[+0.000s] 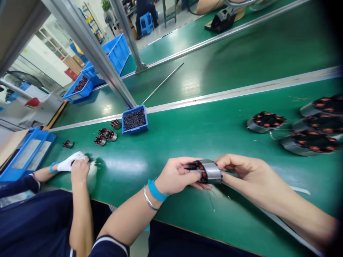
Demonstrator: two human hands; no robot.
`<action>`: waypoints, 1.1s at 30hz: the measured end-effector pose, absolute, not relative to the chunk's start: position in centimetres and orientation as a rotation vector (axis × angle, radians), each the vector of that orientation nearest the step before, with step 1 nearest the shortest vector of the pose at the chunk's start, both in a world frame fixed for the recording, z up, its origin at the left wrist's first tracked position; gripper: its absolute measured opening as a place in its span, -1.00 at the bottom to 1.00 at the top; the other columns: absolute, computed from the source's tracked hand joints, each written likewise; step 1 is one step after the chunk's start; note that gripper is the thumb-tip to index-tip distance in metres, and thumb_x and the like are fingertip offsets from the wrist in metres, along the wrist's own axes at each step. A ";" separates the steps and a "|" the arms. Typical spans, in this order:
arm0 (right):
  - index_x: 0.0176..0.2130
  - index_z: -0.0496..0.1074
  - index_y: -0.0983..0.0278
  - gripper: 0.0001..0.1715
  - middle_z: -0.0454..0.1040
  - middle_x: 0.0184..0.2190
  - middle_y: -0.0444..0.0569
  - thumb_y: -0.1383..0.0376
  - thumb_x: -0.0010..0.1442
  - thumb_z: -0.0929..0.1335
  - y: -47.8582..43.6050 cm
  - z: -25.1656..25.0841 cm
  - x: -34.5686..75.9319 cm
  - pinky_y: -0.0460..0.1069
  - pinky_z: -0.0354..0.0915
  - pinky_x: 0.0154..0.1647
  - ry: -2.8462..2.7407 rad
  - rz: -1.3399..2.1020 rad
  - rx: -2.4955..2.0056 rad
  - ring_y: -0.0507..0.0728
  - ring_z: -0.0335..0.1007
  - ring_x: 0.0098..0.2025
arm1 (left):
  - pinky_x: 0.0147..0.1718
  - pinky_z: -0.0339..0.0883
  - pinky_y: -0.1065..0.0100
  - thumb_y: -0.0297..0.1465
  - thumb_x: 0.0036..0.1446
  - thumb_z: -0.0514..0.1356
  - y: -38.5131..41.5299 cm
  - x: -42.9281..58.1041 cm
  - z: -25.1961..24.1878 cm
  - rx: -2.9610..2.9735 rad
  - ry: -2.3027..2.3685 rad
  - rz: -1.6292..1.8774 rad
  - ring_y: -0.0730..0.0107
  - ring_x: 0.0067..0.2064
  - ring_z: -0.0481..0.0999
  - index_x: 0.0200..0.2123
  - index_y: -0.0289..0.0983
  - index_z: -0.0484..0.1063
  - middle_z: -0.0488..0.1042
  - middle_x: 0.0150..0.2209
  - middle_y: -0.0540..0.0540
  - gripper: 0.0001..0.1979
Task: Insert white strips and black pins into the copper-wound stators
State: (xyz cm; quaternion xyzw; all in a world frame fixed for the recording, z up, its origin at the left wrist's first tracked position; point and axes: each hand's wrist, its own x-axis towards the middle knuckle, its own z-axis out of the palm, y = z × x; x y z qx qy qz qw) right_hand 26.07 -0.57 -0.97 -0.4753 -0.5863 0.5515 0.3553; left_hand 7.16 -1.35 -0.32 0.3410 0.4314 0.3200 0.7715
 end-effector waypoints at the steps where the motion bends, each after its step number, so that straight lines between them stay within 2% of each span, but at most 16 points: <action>1: -0.55 0.42 0.24 -0.61 0.49 -0.55 -0.03 0.00 -0.07 0.47 -0.6 -1.2 25.9 0.01 0.38 -0.38 -1.488 1.421 -1.227 0.11 0.41 -0.48 | -0.51 0.45 0.45 -0.32 -0.20 0.42 -1.4 7.2 -0.4 0.747 0.954 0.696 0.34 -0.47 0.59 0.00 -0.42 0.44 0.55 -0.35 -0.19 -0.36; 3: -0.58 0.41 0.22 -0.67 0.49 -0.53 -0.06 0.06 -0.10 0.48 -0.6 -1.6 25.6 0.00 0.36 -0.41 -1.453 1.384 -1.183 0.10 0.41 -0.47 | -0.53 0.44 0.46 -0.36 -0.18 0.39 -1.5 7.3 -0.7 0.764 0.990 0.693 0.39 -0.51 0.57 0.02 -0.43 0.42 0.53 -0.37 -0.17 -0.38; 8: -0.55 0.45 0.12 -0.91 0.45 -0.45 -0.17 0.22 -0.13 0.46 -0.8 -2.4 25.2 -0.05 0.31 -0.45 -1.400 1.365 -1.113 0.06 0.40 -0.45 | -0.56 0.43 0.46 -0.48 -0.09 0.28 -1.8 7.5 -1.1 0.807 1.030 0.724 0.45 -0.52 0.55 0.00 -0.38 0.40 0.53 -0.27 -0.18 -0.50; 11: -0.51 0.49 0.06 -0.92 0.48 -0.41 -0.19 0.21 -0.13 0.47 -1.0 -2.7 25.3 -0.05 0.32 -0.44 -1.408 1.409 -1.106 0.06 0.42 -0.44 | -0.53 0.43 0.47 -0.50 -0.02 0.22 -2.0 7.5 -1.2 0.899 1.046 0.786 0.48 -0.51 0.53 -0.17 -0.39 0.45 0.51 -0.40 -0.10 -0.72; 14: -0.52 0.50 0.05 -0.95 0.47 -0.45 -0.19 0.19 -0.12 0.46 -1.0 -2.9 25.4 -0.06 0.32 -0.45 -1.488 1.421 -1.086 0.06 0.42 -0.44 | -0.50 0.37 0.54 -0.52 -0.03 0.24 -2.0 7.4 -1.2 1.053 1.109 0.875 0.54 -0.49 0.49 -0.37 -0.39 0.46 0.49 -0.49 -0.05 -0.91; 20: -0.63 0.41 0.17 -0.79 0.44 -0.48 -0.15 0.18 -0.13 0.47 -0.7 -2.5 25.7 -0.10 0.23 -0.54 -1.553 1.435 -1.090 0.04 0.36 -0.51 | -0.61 0.22 0.59 -0.59 -0.11 0.24 -1.9 7.1 -1.1 1.038 1.049 0.754 0.64 -0.60 0.35 -0.30 -0.41 0.48 0.42 -0.56 0.02 -0.78; 22: -0.66 0.38 0.21 -0.71 0.43 -0.49 -0.11 0.14 -0.10 0.46 -0.6 -2.0 25.7 -0.09 0.23 -0.55 -1.611 1.453 -1.101 0.05 0.35 -0.51 | -0.63 0.18 0.58 -0.58 -0.11 0.22 -2.0 7.1 -0.9 1.085 1.055 0.772 0.64 -0.61 0.32 -0.34 -0.40 0.47 0.39 -0.59 0.04 -0.83; 26: -0.69 0.32 0.26 -0.55 0.42 -0.48 -0.01 0.03 -0.06 0.45 -0.4 -0.7 25.6 -0.03 0.28 -0.48 -1.668 1.524 -1.148 0.12 0.36 -0.47 | -0.59 0.19 0.55 -0.54 -0.11 0.23 -2.3 7.2 -0.7 1.129 1.083 0.851 0.63 -0.59 0.31 -0.43 -0.37 0.45 0.38 -0.59 0.04 -0.91; 29: -0.71 0.27 0.26 -0.47 0.40 -0.51 -0.01 -0.03 -0.02 0.43 -0.3 0.0 25.6 -0.01 0.25 -0.50 -1.701 1.550 -1.136 0.11 0.32 -0.50 | -0.56 0.22 0.52 -0.54 -0.15 0.24 -2.4 7.2 -0.6 1.069 1.077 0.820 0.59 -0.56 0.35 -0.43 -0.37 0.46 0.41 -0.56 0.01 -0.88; 33: -0.72 0.18 0.26 -0.46 0.36 -0.57 -0.06 0.04 0.04 0.40 -0.3 -0.1 25.5 -0.04 0.19 -0.56 -1.729 1.543 -1.100 0.07 0.27 -0.55 | -0.53 0.26 0.48 -0.54 -0.18 0.24 -2.6 7.3 -0.4 1.049 1.040 0.787 0.57 -0.56 0.35 -0.44 -0.35 0.45 0.40 -0.58 0.02 -0.88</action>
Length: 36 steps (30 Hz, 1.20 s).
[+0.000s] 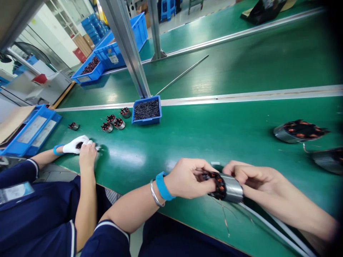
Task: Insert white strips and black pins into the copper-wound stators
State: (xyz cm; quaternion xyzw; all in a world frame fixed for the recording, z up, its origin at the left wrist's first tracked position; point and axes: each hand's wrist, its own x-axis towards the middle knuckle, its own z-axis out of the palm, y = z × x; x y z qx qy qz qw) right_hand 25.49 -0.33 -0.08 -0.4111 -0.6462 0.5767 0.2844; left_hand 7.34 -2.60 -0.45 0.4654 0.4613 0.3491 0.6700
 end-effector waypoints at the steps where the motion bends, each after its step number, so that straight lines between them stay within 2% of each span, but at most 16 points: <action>1: -0.72 0.16 0.26 -0.46 0.35 -0.59 -0.08 0.07 0.04 0.40 -0.4 -0.2 25.5 -0.06 0.18 -0.58 -1.720 1.537 -1.074 0.05 0.26 -0.57 | -0.54 0.24 0.48 -0.54 -0.18 0.24 -2.6 7.4 -0.4 1.054 1.039 0.788 0.58 -0.57 0.34 -0.45 -0.35 0.45 0.38 -0.59 0.03 -0.88; 5: -0.70 0.19 0.28 -0.55 0.37 -0.59 -0.16 0.17 0.02 0.40 -0.3 -0.5 25.7 -0.12 0.20 -0.59 -1.698 1.500 -0.968 0.00 0.31 -0.58 | -0.54 0.25 0.50 -0.56 -0.20 0.24 -2.5 7.5 -0.4 1.036 1.032 0.791 0.58 -0.56 0.36 -0.42 -0.36 0.47 0.40 -0.57 0.02 -0.84; 8: -0.61 0.39 0.23 -0.71 0.48 -0.51 -0.14 0.17 0.05 0.39 0.5 0.0 26.7 -0.09 0.30 -0.54 -1.735 1.551 -0.948 0.05 0.43 -0.51 | -0.50 0.32 0.50 -0.55 -0.20 0.25 -1.8 7.1 -0.2 0.940 0.988 0.809 0.56 -0.53 0.42 -0.42 -0.36 0.46 0.44 -0.55 0.00 -0.84; 10: -0.47 0.51 0.20 -0.79 0.54 -0.45 -0.10 0.14 0.07 0.38 1.2 0.3 27.7 -0.01 0.39 -0.41 -1.776 1.401 -1.046 0.13 0.49 -0.42 | -0.52 0.36 0.48 -0.51 -0.21 0.29 -1.3 6.4 0.2 0.879 0.968 0.857 0.51 -0.51 0.46 -0.37 -0.36 0.45 0.48 -0.50 -0.03 -0.78; 13: -0.30 0.53 0.20 -0.74 0.55 -0.31 -0.01 0.10 0.03 0.41 2.1 -0.5 28.8 0.11 0.41 -0.19 -1.935 1.017 -1.153 0.23 0.50 -0.27 | -0.54 0.41 0.42 -0.46 -0.23 0.35 -0.5 5.1 1.0 0.823 0.968 0.974 0.41 -0.48 0.52 -0.28 -0.33 0.43 0.53 -0.43 -0.06 -0.66; 17: -0.11 0.48 0.20 -0.61 0.48 -0.13 0.09 0.13 0.05 0.41 2.5 -3.3 27.8 0.14 0.38 -0.10 -2.180 0.854 -1.087 0.25 0.45 -0.11 | -0.58 0.42 0.41 -0.36 -0.29 0.44 0.2 4.1 1.9 0.799 0.993 1.038 0.37 -0.52 0.51 -0.39 -0.34 0.43 0.52 -0.51 -0.05 -0.64; 20: -0.23 0.53 0.19 -0.77 0.51 -0.22 0.04 0.21 0.06 0.39 2.3 -3.8 26.3 0.11 0.40 -0.19 -2.223 0.800 -1.073 0.22 0.47 -0.21 | -0.66 0.37 0.45 -0.28 -0.32 0.47 0.3 4.3 2.1 0.786 0.988 0.988 0.40 -0.56 0.47 -0.43 -0.34 0.44 0.50 -0.54 -0.06 -0.61; 22: -0.31 0.54 0.18 -0.84 0.53 -0.28 -0.02 0.23 0.04 0.39 2.3 -2.7 26.5 0.05 0.41 -0.23 -2.223 0.748 -1.098 0.17 0.48 -0.26 | -0.67 0.37 0.47 -0.31 -0.28 0.45 0.1 4.8 2.2 0.789 1.021 0.961 0.42 -0.54 0.47 -0.38 -0.34 0.46 0.51 -0.49 -0.06 -0.62; 24: -0.22 0.52 0.17 -0.78 0.54 -0.22 -0.04 0.22 0.07 0.39 2.6 -0.8 28.5 0.01 0.39 -0.15 -2.128 0.623 -1.229 0.15 0.48 -0.19 | -0.67 0.38 0.49 -0.38 -0.23 0.42 -0.1 5.3 2.1 0.795 1.080 0.945 0.45 -0.53 0.46 -0.28 -0.31 0.47 0.52 -0.44 -0.05 -0.63; 27: -0.08 0.45 0.30 -0.67 0.50 -0.11 0.11 0.21 0.19 0.30 3.4 2.3 35.0 0.05 0.30 0.01 -1.786 0.274 -1.589 0.19 0.43 -0.06 | -0.70 0.35 0.51 -0.44 -0.23 0.41 -0.2 5.7 1.8 0.813 1.122 0.908 0.50 -0.57 0.41 -0.33 -0.33 0.47 0.49 -0.49 -0.02 -0.69; 30: -0.22 0.47 0.42 -0.74 0.48 -0.16 0.26 0.29 0.16 0.30 4.4 3.8 42.8 0.17 0.23 0.02 -1.463 0.023 -1.896 0.32 0.42 -0.08 | -0.71 0.35 0.52 -0.46 -0.24 0.40 -0.5 6.0 1.6 0.829 1.090 0.864 0.46 -0.52 0.43 -0.35 -0.33 0.48 0.48 -0.50 -0.02 -0.71; 32: -0.33 0.48 0.41 -0.82 0.50 -0.21 0.21 0.34 0.12 0.31 5.5 3.4 46.8 0.14 0.21 0.00 -1.463 0.031 -1.983 0.27 0.43 -0.10 | -0.71 0.35 0.52 -0.47 -0.24 0.40 -0.7 6.1 1.6 0.826 1.088 0.865 0.47 -0.51 0.42 -0.36 -0.33 0.49 0.48 -0.49 -0.02 -0.72; 36: -0.34 0.47 0.35 -0.81 0.51 -0.29 0.00 0.26 0.19 0.34 7.8 0.7 50.2 0.05 0.28 -0.10 -1.578 0.073 -2.038 0.07 0.41 -0.24 | -0.70 0.35 0.52 -0.48 -0.25 0.41 -0.8 6.3 1.9 0.806 1.103 0.884 0.48 -0.53 0.42 -0.38 -0.34 0.49 0.48 -0.49 -0.03 -0.73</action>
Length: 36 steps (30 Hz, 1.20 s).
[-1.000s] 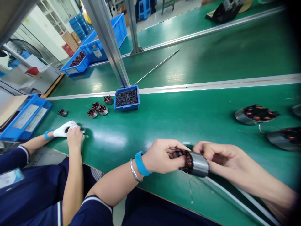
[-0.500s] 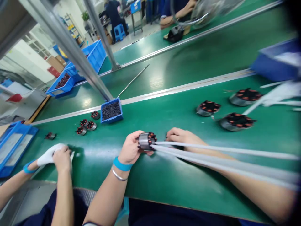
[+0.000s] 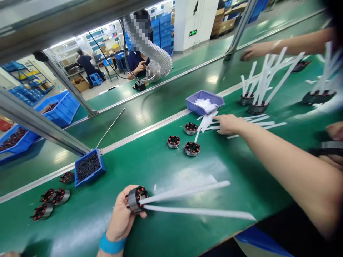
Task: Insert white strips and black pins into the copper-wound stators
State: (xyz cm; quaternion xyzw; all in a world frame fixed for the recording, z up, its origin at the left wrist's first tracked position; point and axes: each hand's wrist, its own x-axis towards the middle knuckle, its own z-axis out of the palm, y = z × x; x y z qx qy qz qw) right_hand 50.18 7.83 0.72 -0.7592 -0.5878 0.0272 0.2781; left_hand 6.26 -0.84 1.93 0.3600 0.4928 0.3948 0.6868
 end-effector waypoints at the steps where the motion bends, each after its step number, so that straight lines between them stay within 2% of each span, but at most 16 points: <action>1: -0.35 0.46 0.33 -0.79 0.49 -0.35 -0.06 0.23 0.22 0.34 8.1 0.1 50.4 0.04 0.30 -0.15 -1.604 0.074 -2.046 0.03 0.40 -0.30 | -0.70 0.36 0.52 -0.48 -0.25 0.40 -0.8 6.2 2.0 0.800 1.104 0.879 0.47 -0.53 0.43 -0.38 -0.34 0.50 0.49 -0.50 -0.03 -0.73; 4: -0.46 0.42 0.33 -0.70 0.40 -0.53 -0.18 0.23 0.26 0.31 8.1 -1.1 50.6 -0.02 0.29 -0.26 -1.665 0.052 -2.052 -0.03 0.32 -0.45 | -0.69 0.38 0.49 -0.50 -0.24 0.40 -0.6 6.1 1.9 0.793 1.095 0.863 0.45 -0.53 0.45 -0.36 -0.33 0.50 0.50 -0.50 -0.03 -0.73; 7: -0.56 0.42 0.30 -0.73 0.37 -0.59 -0.19 0.31 0.14 0.33 7.0 -1.6 50.3 -0.09 0.20 -0.30 -1.702 0.010 -2.004 -0.07 0.25 -0.52 | -0.69 0.39 0.49 -0.52 -0.24 0.38 -0.7 6.1 1.6 0.800 1.084 0.845 0.44 -0.52 0.46 -0.35 -0.33 0.51 0.52 -0.47 -0.04 -0.72; 9: -0.52 0.46 0.26 -0.85 0.44 -0.51 -0.17 0.36 0.05 0.33 6.2 -1.7 49.8 -0.13 0.16 -0.34 -1.701 -0.030 -1.951 -0.07 0.26 -0.50 | -0.68 0.40 0.49 -0.53 -0.24 0.38 -0.8 6.2 1.4 0.804 1.074 0.830 0.45 -0.52 0.46 -0.34 -0.33 0.50 0.53 -0.46 -0.04 -0.72; 11: -0.46 0.47 0.22 -0.87 0.46 -0.41 -0.15 0.38 0.01 0.32 5.5 -1.7 49.4 -0.14 0.16 -0.33 -1.658 -0.082 -1.905 -0.04 0.31 -0.43 | -0.68 0.40 0.50 -0.53 -0.23 0.37 -0.9 6.4 1.2 0.803 1.055 0.822 0.46 -0.53 0.46 -0.34 -0.33 0.49 0.53 -0.46 -0.04 -0.72; 15: -0.44 0.43 0.16 -0.84 0.43 -0.34 -0.05 0.31 0.10 0.27 5.0 -0.5 47.5 -0.07 0.21 -0.17 -1.484 -0.152 -1.822 0.11 0.37 -0.23 | -0.67 0.41 0.50 -0.52 -0.24 0.37 -1.0 6.8 1.0 0.776 1.037 0.818 0.47 -0.54 0.46 -0.36 -0.34 0.48 0.52 -0.50 -0.04 -0.73; 17: -0.35 0.44 0.15 -0.81 0.42 -0.25 0.00 0.25 0.17 0.24 4.8 0.8 45.3 -0.02 0.22 -0.13 -1.406 -0.143 -1.777 0.14 0.36 -0.18 | -0.68 0.41 0.50 -0.51 -0.26 0.38 -1.1 6.9 0.9 0.758 1.035 0.817 0.47 -0.56 0.46 -0.37 -0.35 0.48 0.52 -0.50 -0.05 -0.72; 19: -0.27 0.47 0.17 -0.77 0.44 -0.22 0.01 0.18 0.20 0.25 4.1 2.3 41.9 0.00 0.26 -0.21 -1.396 -0.005 -1.693 0.12 0.38 -0.24 | -0.71 0.40 0.49 -0.49 -0.30 0.39 -1.0 7.0 0.7 0.744 1.021 0.810 0.48 -0.60 0.44 -0.39 -0.37 0.47 0.51 -0.52 -0.05 -0.71; 20: -0.28 0.49 0.18 -0.77 0.47 -0.28 0.00 0.14 0.17 0.30 3.6 3.0 39.8 0.00 0.27 -0.30 -1.404 0.157 -1.606 0.11 0.39 -0.32 | -0.72 0.39 0.49 -0.47 -0.32 0.40 -0.9 7.0 0.6 0.738 1.009 0.805 0.47 -0.61 0.44 -0.40 -0.37 0.47 0.51 -0.54 -0.06 -0.69; 23: -0.43 0.51 0.20 -0.77 0.53 -0.45 -0.06 0.09 0.01 0.40 1.8 4.1 33.2 -0.01 0.29 -0.46 -1.708 0.901 -1.186 0.09 0.38 -0.47 | -0.71 0.42 0.47 -0.42 -0.35 0.45 -0.7 6.9 0.0 0.717 0.963 0.812 0.42 -0.58 0.48 -0.39 -0.37 0.45 0.51 -0.54 -0.06 -0.63; 26: -0.54 0.45 0.21 -0.81 0.42 -0.65 -0.16 0.15 -0.04 0.42 1.0 3.2 28.0 -0.11 0.17 -0.63 -1.715 1.380 -1.024 0.01 0.27 -0.62 | -0.70 0.44 0.46 -0.35 -0.33 0.48 -0.6 6.7 -0.7 0.701 0.935 0.831 0.42 -0.57 0.50 -0.38 -0.36 0.43 0.52 -0.51 -0.05 -0.59; 30: -0.61 0.41 0.23 -0.77 0.33 -0.72 -0.20 0.17 -0.08 0.43 1.7 0.5 26.0 -0.15 0.13 -0.67 -1.614 1.436 -0.994 -0.03 0.21 -0.66 | -0.68 0.44 0.46 -0.36 -0.28 0.47 -0.3 6.5 -1.6 0.694 0.925 0.798 0.40 -0.58 0.52 -0.33 -0.38 0.44 0.54 -0.49 -0.08 -0.58; 36: -0.55 0.44 0.26 -0.94 0.38 -0.66 -0.17 0.30 -0.12 0.36 1.2 0.2 26.8 -0.11 0.17 -0.59 -1.515 1.495 -1.095 0.01 0.26 -0.59 | -0.57 0.49 0.38 -0.42 -0.14 0.36 -0.2 6.1 -2.2 0.683 0.841 0.769 0.28 -0.53 0.58 -0.17 -0.38 0.49 0.59 -0.42 -0.15 -0.61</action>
